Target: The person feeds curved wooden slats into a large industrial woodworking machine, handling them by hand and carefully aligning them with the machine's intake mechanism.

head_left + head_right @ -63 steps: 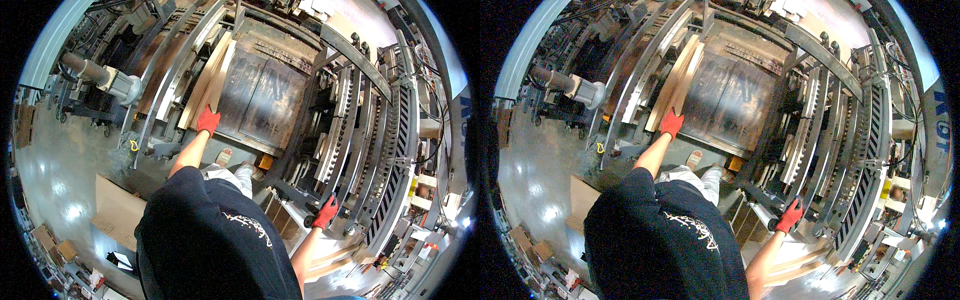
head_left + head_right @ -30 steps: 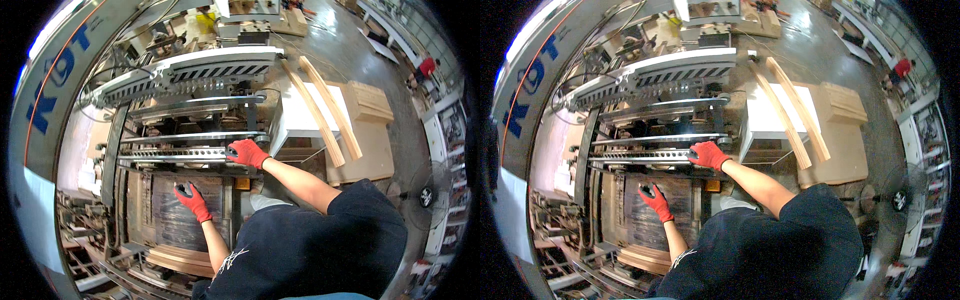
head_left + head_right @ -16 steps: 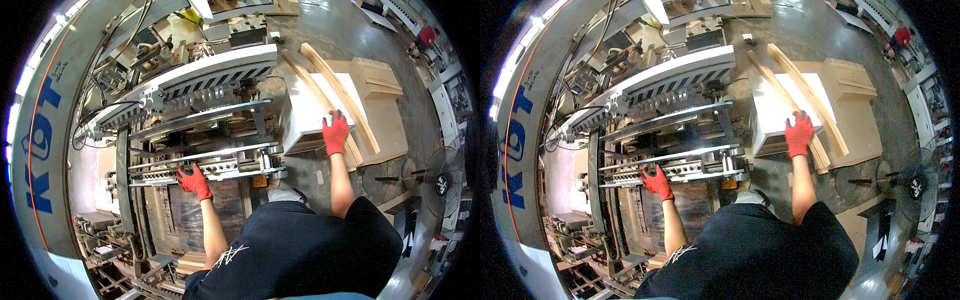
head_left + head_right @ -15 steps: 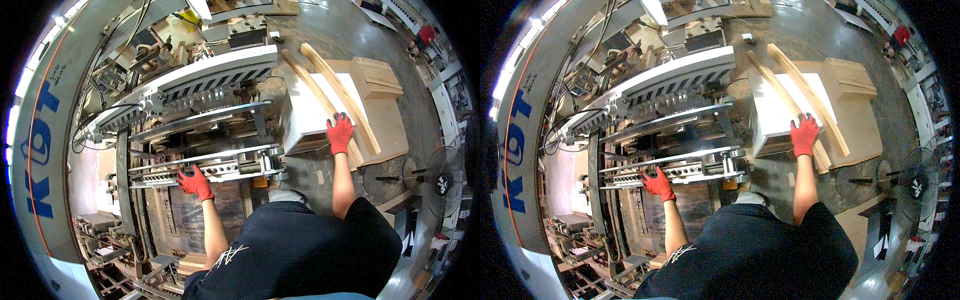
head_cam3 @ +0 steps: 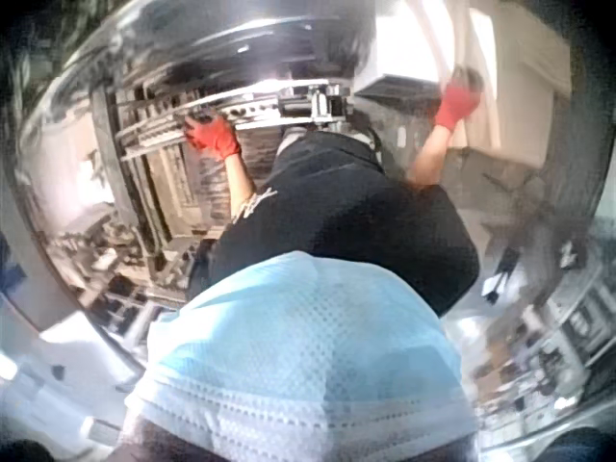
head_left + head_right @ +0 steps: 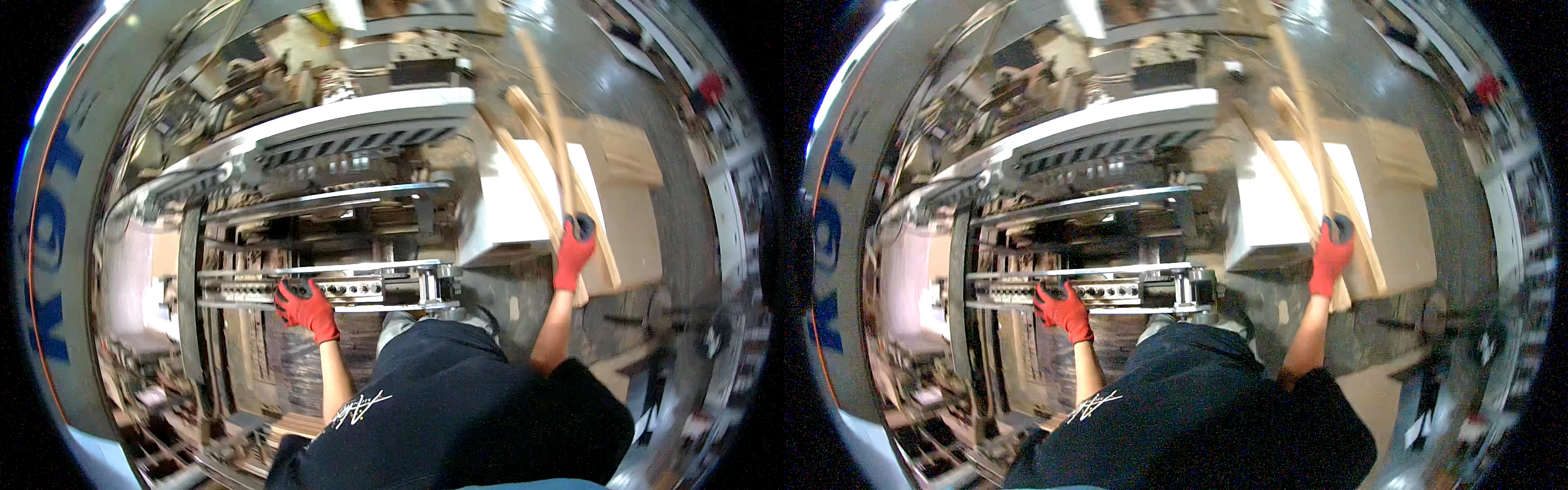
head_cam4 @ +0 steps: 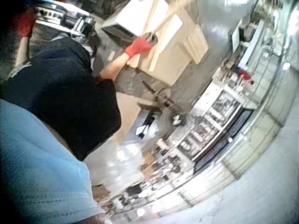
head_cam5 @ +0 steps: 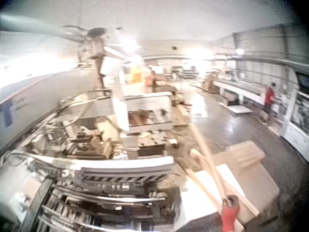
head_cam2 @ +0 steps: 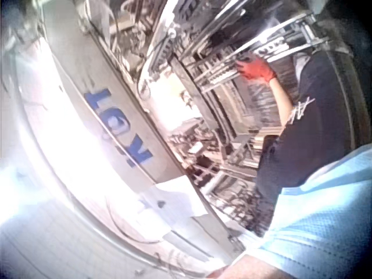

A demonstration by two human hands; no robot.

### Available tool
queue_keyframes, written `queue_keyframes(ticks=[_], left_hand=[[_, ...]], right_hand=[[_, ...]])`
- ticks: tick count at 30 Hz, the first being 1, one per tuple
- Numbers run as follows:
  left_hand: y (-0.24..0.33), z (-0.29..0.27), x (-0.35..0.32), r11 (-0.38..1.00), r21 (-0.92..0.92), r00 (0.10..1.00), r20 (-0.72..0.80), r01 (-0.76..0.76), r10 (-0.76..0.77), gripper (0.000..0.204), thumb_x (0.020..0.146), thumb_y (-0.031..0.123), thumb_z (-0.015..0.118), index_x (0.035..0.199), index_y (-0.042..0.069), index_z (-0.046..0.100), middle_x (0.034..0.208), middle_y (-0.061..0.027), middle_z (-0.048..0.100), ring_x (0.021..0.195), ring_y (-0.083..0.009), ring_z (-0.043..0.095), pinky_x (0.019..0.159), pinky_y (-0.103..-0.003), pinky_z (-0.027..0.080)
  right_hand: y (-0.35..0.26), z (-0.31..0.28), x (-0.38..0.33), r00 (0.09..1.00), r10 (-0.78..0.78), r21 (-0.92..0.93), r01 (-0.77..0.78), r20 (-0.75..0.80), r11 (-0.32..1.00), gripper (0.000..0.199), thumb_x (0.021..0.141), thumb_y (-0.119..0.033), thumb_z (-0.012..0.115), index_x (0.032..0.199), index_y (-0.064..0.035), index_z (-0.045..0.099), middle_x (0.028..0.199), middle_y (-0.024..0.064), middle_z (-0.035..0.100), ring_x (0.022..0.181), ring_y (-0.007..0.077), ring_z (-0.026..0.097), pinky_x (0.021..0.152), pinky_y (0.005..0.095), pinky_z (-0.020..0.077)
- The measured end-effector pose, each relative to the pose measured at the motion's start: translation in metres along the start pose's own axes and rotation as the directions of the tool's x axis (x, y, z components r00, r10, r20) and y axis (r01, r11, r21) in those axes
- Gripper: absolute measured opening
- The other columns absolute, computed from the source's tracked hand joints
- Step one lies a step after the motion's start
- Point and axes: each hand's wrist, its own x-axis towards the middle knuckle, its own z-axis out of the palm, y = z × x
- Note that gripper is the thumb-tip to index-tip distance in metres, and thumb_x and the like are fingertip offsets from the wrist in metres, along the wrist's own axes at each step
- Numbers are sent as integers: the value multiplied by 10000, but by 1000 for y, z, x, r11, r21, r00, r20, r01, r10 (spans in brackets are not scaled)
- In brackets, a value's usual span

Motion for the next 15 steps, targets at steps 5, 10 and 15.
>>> queue_keyframes(ticks=[5, 10, 15], left_hand=[[34, -24, 19, 775, -481, 893, -41, -411, 448, 777, 783, 342, 765, 1419, 46, 434, 1468, -154, 426, 1351, -315, 394, 1117, -478, 294], [125, -118, -18, 112, -981, 772, 196, 161, 604, 879, 877, 106, 656, 1564, 49, 110, 1492, -151, 380, 1343, -257, 418, 1130, -372, 300], [133, -92, -48, -75, -883, 818, 393, 463, 419, 726, 979, 263, 569, 1528, 41, 150, 1439, -165, 451, 1291, -264, 479, 1088, -376, 365]], right_hand=[[-29, -7, 2, 988, -154, 184, 156, -23, 971, 265, 932, -108, 678, 1149, 7, 581, 927, 18, 624, 744, 71, 559, 584, 206, 443], [-89, 37, -51, 819, -571, 328, 523, 63, 787, 435, 803, -22, 715, 1198, 21, 539, 1127, 142, 629, 1019, 232, 621, 902, 348, 505], [-127, 81, -97, 347, -825, 407, 742, 447, 533, 537, 684, -319, 852, 1094, -53, 629, 1146, 156, 643, 1098, 355, 593, 934, 480, 475]])
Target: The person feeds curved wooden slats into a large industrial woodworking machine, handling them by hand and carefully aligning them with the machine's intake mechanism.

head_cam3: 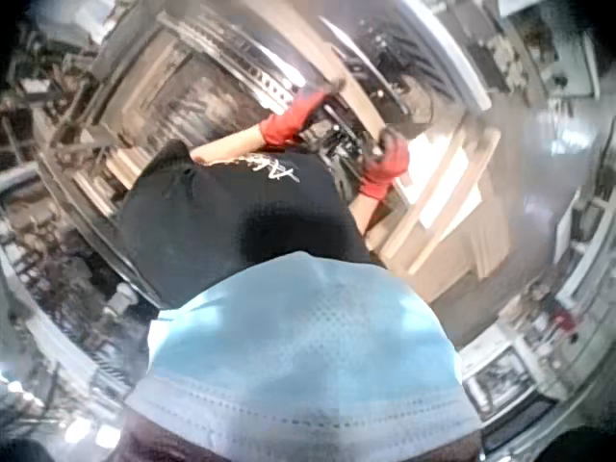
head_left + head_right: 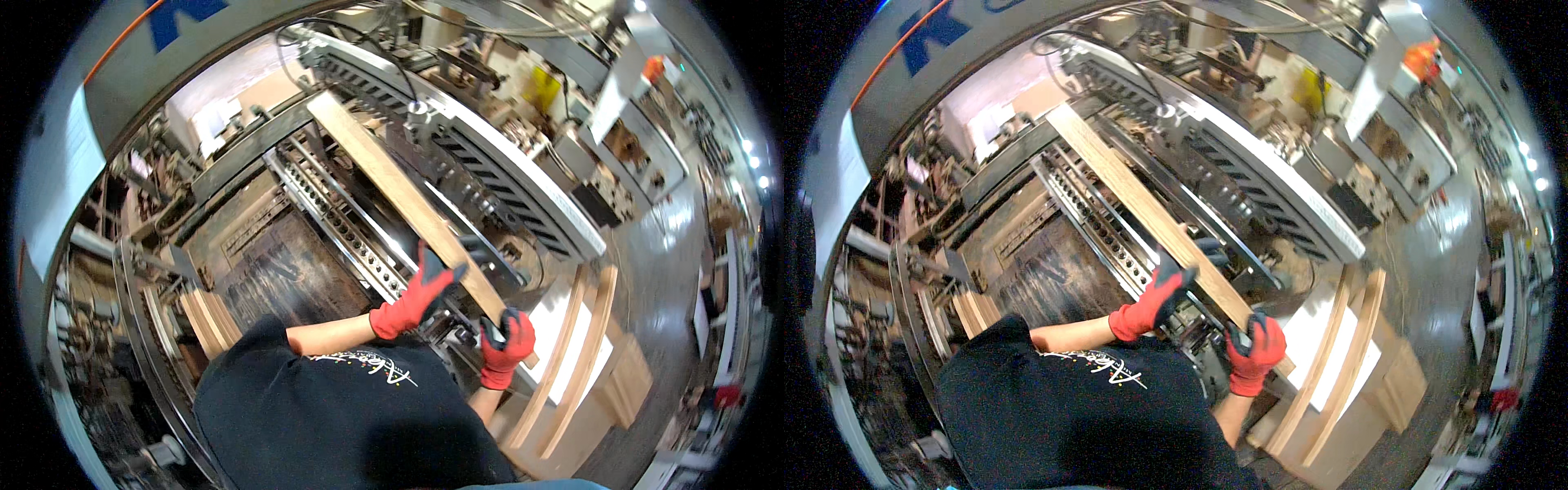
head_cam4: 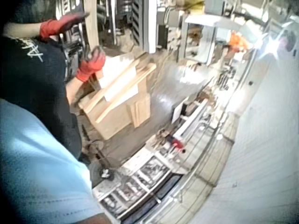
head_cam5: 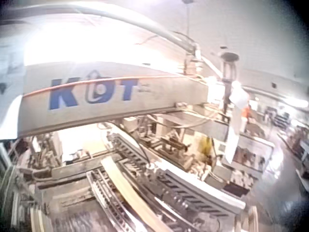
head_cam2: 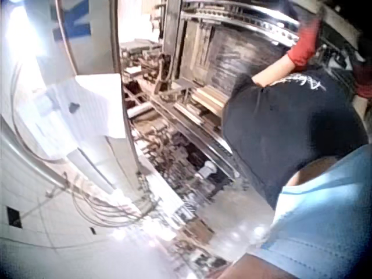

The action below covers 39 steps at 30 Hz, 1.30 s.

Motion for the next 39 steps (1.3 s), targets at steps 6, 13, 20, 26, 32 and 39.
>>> queue_keyframes(ticks=[6, 13, 20, 26, 32, 39], left_hand=[[-14, -110, 86, 860, -498, 920, -274, 115, -282, 401, 1005, 357, 546, 1161, -7, 610, 1043, -164, 693, 933, -313, 693, 830, -422, 587], [-73, -283, 227, 953, -266, 804, -593, -147, -41, 544, 878, 339, 672, 1268, 20, 468, 1082, -117, 637, 914, -227, 615, 801, -404, 507], [-61, -180, 310, 818, -556, 922, -376, -143, -94, 390, 928, 558, 564, 965, 171, 596, 868, -48, 602, 782, -237, 592, 725, -414, 514], [-81, -164, 330, 848, -520, 983, -80, 102, -167, 710, 924, 692, 429, 1373, 151, 528, 1333, -84, 577, 1147, -285, 556, 960, -418, 449], [-95, -203, 367, 936, -352, 946, -296, 18, -129, 686, 934, 684, 418, 1367, 164, 527, 1318, -77, 580, 1150, -274, 554, 958, -410, 451], [-89, -153, 350, 969, -245, 946, -310, 21, -99, 724, 938, 675, 429, 1440, 153, 445, 1251, -43, 595, 1145, -227, 543, 947, -336, 435]], right_hand=[[31, 19, -10, 908, 246, -52, -243, 339, 969, 694, 640, -349, 848, 1225, -60, 611, 1187, 151, 623, 1093, 362, 568, 971, 464, 442], [26, 84, 26, 898, 183, -2, -199, 401, 980, 663, 705, -262, 832, 1281, -56, 578, 1272, 200, 565, 1199, 385, 533, 999, 447, 447], [82, 129, 72, 826, 407, -218, -346, 391, 912, 729, 726, -360, 823, 1319, -30, 558, 1386, 285, 493, 1301, 398, 476, 1065, 447, 410], [101, 142, 81, 820, 476, -224, -423, 317, 878, 667, 755, -351, 797, 1294, -32, 567, 1299, 279, 567, 1257, 397, 506, 1038, 458, 422], [83, 169, 81, 834, 550, -140, -541, 35, 829, 523, 793, -290, 748, 1199, 9, 606, 1129, 221, 648, 1071, 371, 608, 925, 459, 468], [101, 185, 73, 784, 619, -10, -619, 41, 785, 254, 814, -202, 699, 983, -15, 671, 960, 187, 688, 942, 377, 632, 837, 464, 480]])
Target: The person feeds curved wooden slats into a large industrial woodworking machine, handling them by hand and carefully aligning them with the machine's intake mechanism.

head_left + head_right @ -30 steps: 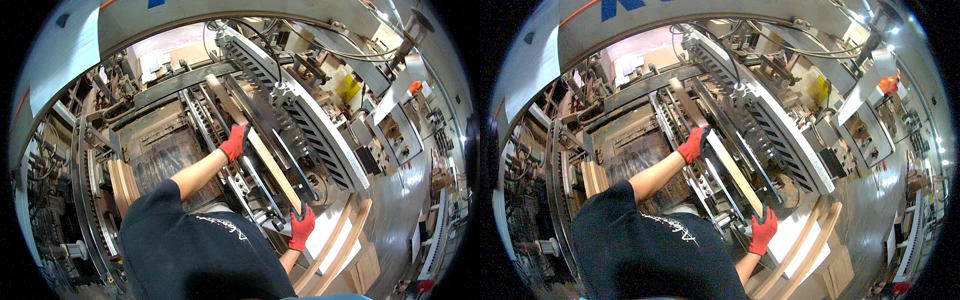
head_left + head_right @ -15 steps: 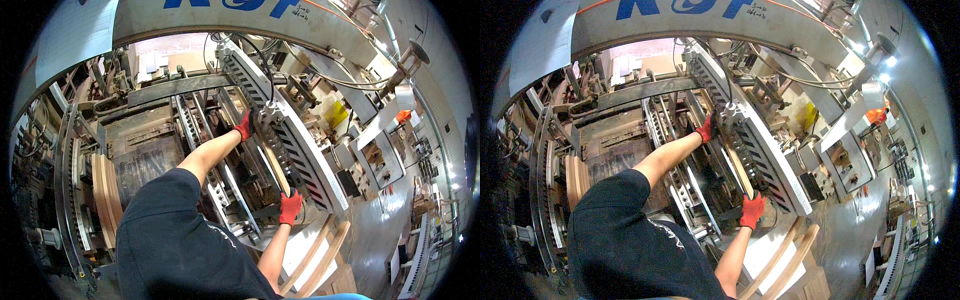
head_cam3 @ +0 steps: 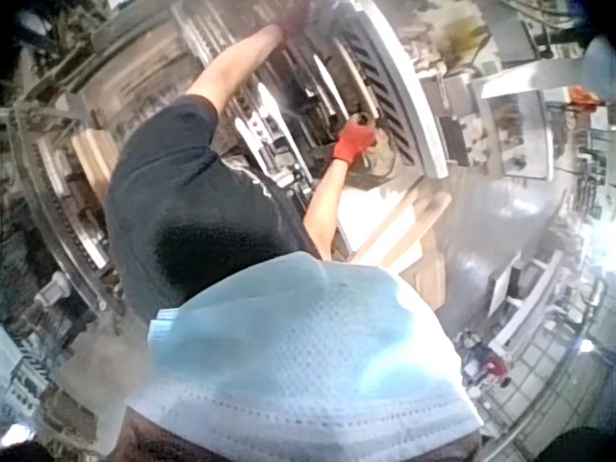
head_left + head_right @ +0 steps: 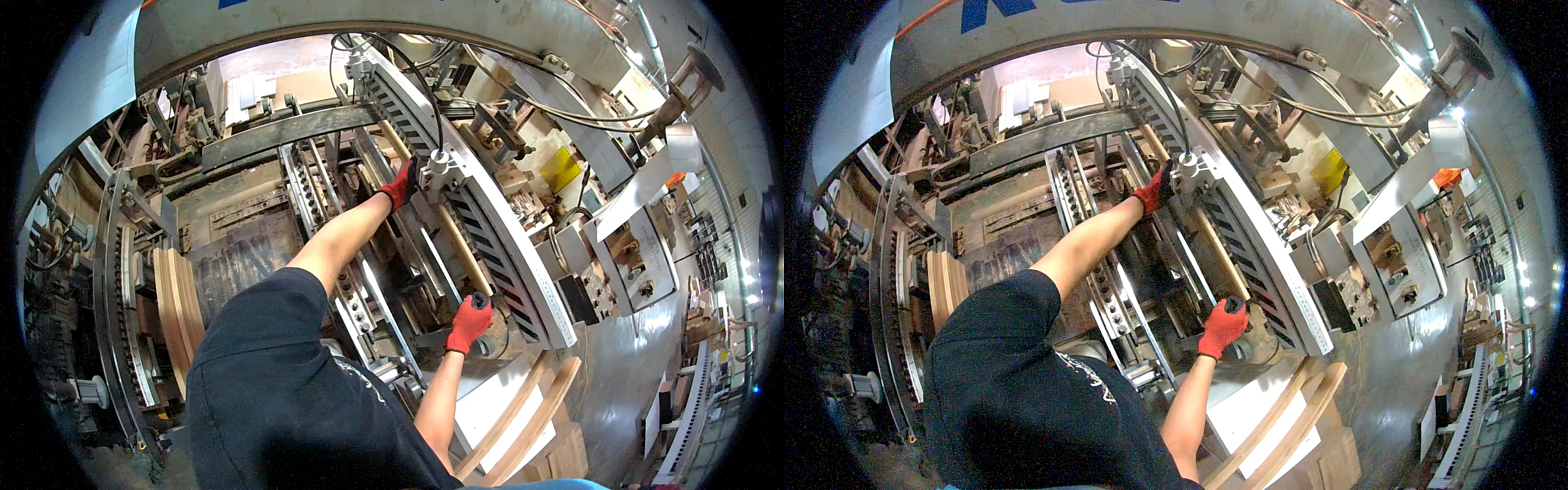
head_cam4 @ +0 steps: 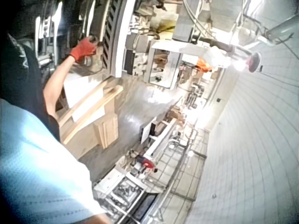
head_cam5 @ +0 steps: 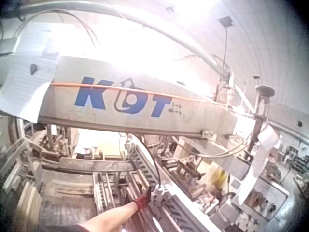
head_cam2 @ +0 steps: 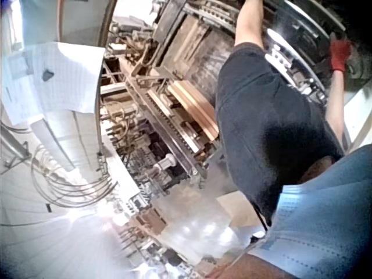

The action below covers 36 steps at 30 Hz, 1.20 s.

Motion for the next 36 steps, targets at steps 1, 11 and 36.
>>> queue_keyframes(ticks=[1, 11, 36], left_hand=[[-6, 7, -7, 1000, 14, 999, 54, 3, -4, 744, 934, 677, 438, 1456, 146, 426, 1242, -34, 596, 1138, -220, 542, 940, -320, 431], [-43, -83, 51, 999, 37, 1000, -6, -23, 23, 840, 820, 778, 540, 1417, 213, 366, 1026, -37, 522, 872, -197, 483, 750, -383, 431], [-11, -54, 13, 998, 26, 998, -17, 65, -65, 870, 922, 691, 456, 1572, 167, 210, 1547, -46, 379, 1332, -215, 414, 1087, -387, 345]], right_hand=[[9, -4, 1, 999, 23, -3, -23, 44, 1000, 332, 812, -220, 707, 1051, 3, 652, 1016, 213, 668, 990, 391, 615, 879, 470, 469], [-50, -5, -47, 977, -206, 72, 210, -47, 975, 525, 810, -255, 728, 1234, 17, 578, 1281, 258, 556, 1215, 430, 499, 1048, 518, 385], [-114, -3, -130, 511, -576, 105, 683, 638, 722, 682, 787, -369, 739, 1328, -21, 511, 1115, 126, 622, 1008, 287, 608, 855, 399, 487]])
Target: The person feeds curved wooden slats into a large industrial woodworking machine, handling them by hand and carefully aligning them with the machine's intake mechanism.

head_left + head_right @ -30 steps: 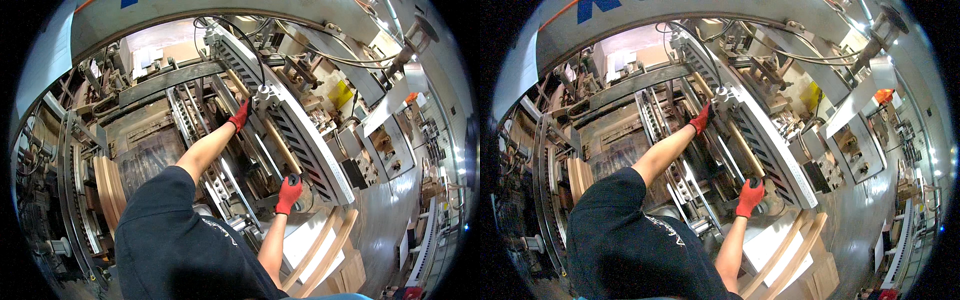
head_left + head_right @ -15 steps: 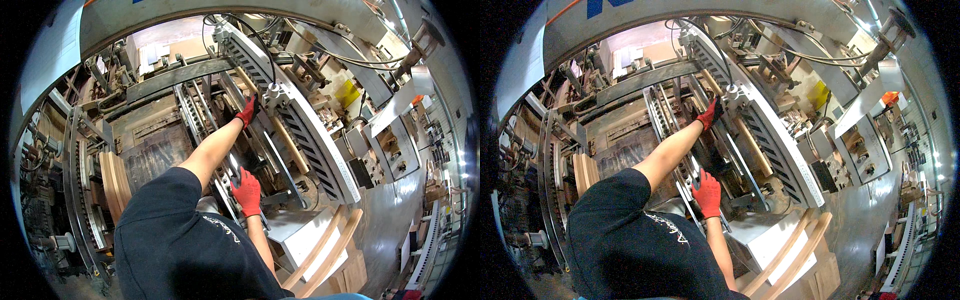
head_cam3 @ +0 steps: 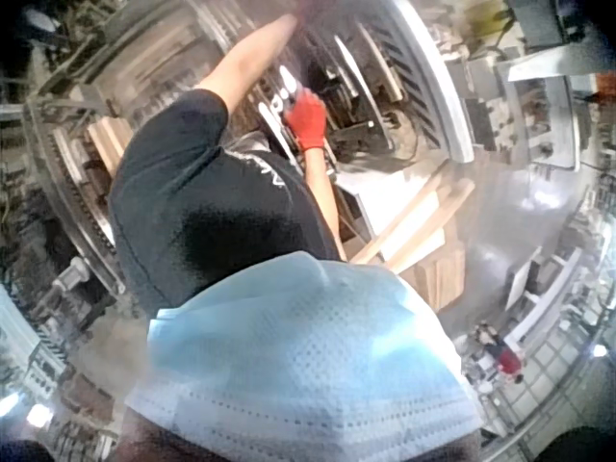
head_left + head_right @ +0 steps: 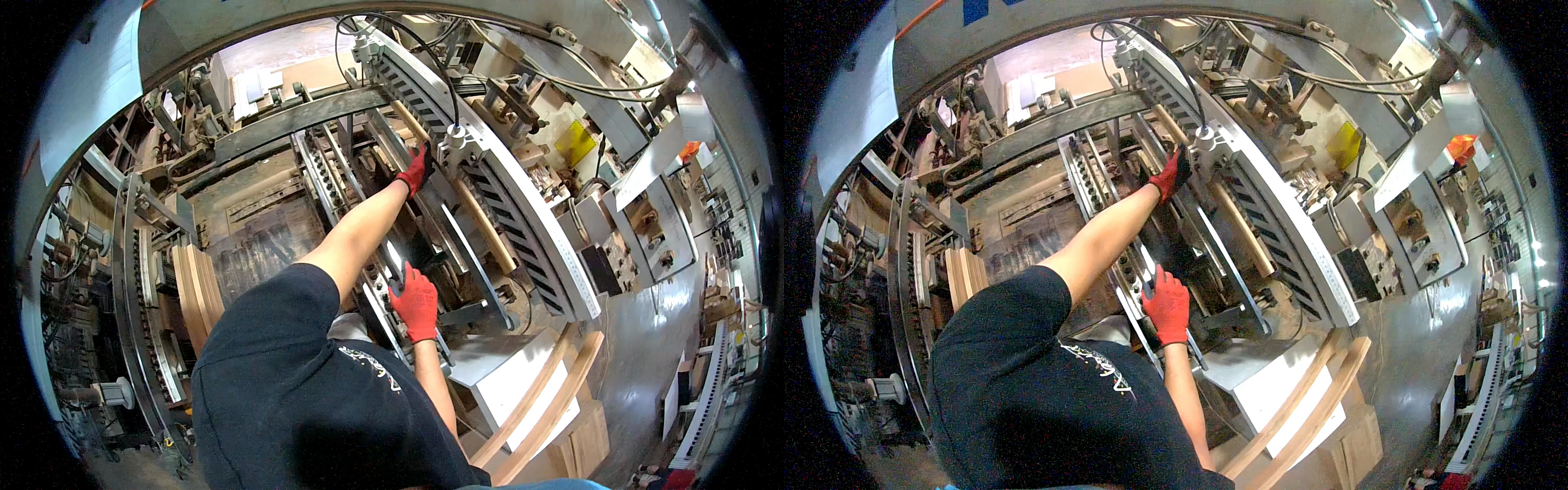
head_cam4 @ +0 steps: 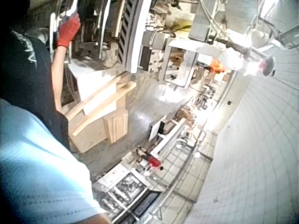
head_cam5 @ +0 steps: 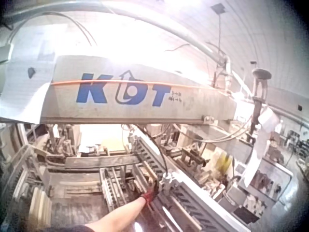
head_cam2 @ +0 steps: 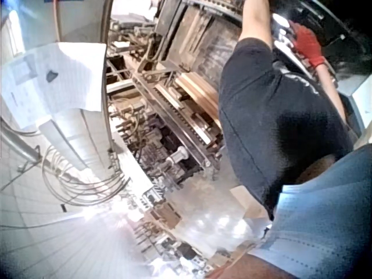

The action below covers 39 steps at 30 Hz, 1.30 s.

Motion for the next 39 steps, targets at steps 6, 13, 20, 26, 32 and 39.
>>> queue_keyframes(ticks=[6, 13, 20, 26, 32, 39], left_hand=[[3, -54, 57, 991, -84, 980, -180, -103, 86, 979, 871, 708, 541, 1585, 221, 81, 1460, -95, 405, 1224, -278, 463, 1009, -437, 413], [-19, -27, 42, 996, -86, 996, -88, -24, 16, 1115, 826, 715, 605, 1568, 292, -112, 1521, -130, 316, 1310, -320, 394, 1070, -475, 368], [-3, -59, 52, 993, -102, 994, -100, -61, 51, 846, 903, 644, 540, 1546, 244, 160, 1483, -82, 403, 1303, -289, 391, 1077, -509, 339], [15, -33, 15, 1000, -8, 998, -56, 0, 0, 712, 949, 684, 391, 1457, 186, 414, 1366, -26, 531, 1098, -250, 517, 999, -439, 414], [25, 38, -107, 968, 232, 966, -255, 94, -33, 883, 910, 680, 470, 1549, 138, 192, 1549, -136, 306, 1374, -313, 311, 1098, -444, 316], [35, -68, -278, -144, 986, 895, 139, -85, 423, 805, 821, 491, 685, 1472, 130, 378, 1382, -162, 531, 1349, -386, 417, 1116, -542, 290]], right_hand=[[-15, 0, 3, 995, -91, 41, 93, -48, 995, 671, 789, -373, 736, 1319, -21, 522, 1093, 127, 630, 999, 289, 612, 846, 403, 488], [1, 2, -3, 999, -25, 27, 26, -31, 999, 668, 805, -377, 724, 1328, -17, 518, 1079, 136, 626, 987, 294, 613, 834, 403, 485], [-11, 0, -1, 995, -74, 41, 77, -69, 996, 635, 800, -367, 719, 1302, -23, 536, 1042, 123, 623, 962, 284, 611, 820, 402, 482], [-6, 1, -1, 988, -91, 15, 93, -125, 996, 661, 775, -382, 742, 1309, -51, 538, 1000, 106, 614, 910, 270, 619, 777, 400, 491], [16, 5, -3, 994, 8, 40, -4, -106, 999, 649, 781, -387, 739, 1303, -58, 538, 1023, 113, 622, 927, 277, 624, 786, 401, 497], [-5, 6, 3, 996, -57, 50, 60, -73, 997, 659, 773, -402, 744, 1301, -68, 536, 1023, 105, 609, 935, 270, 613, 786, 402, 487]])
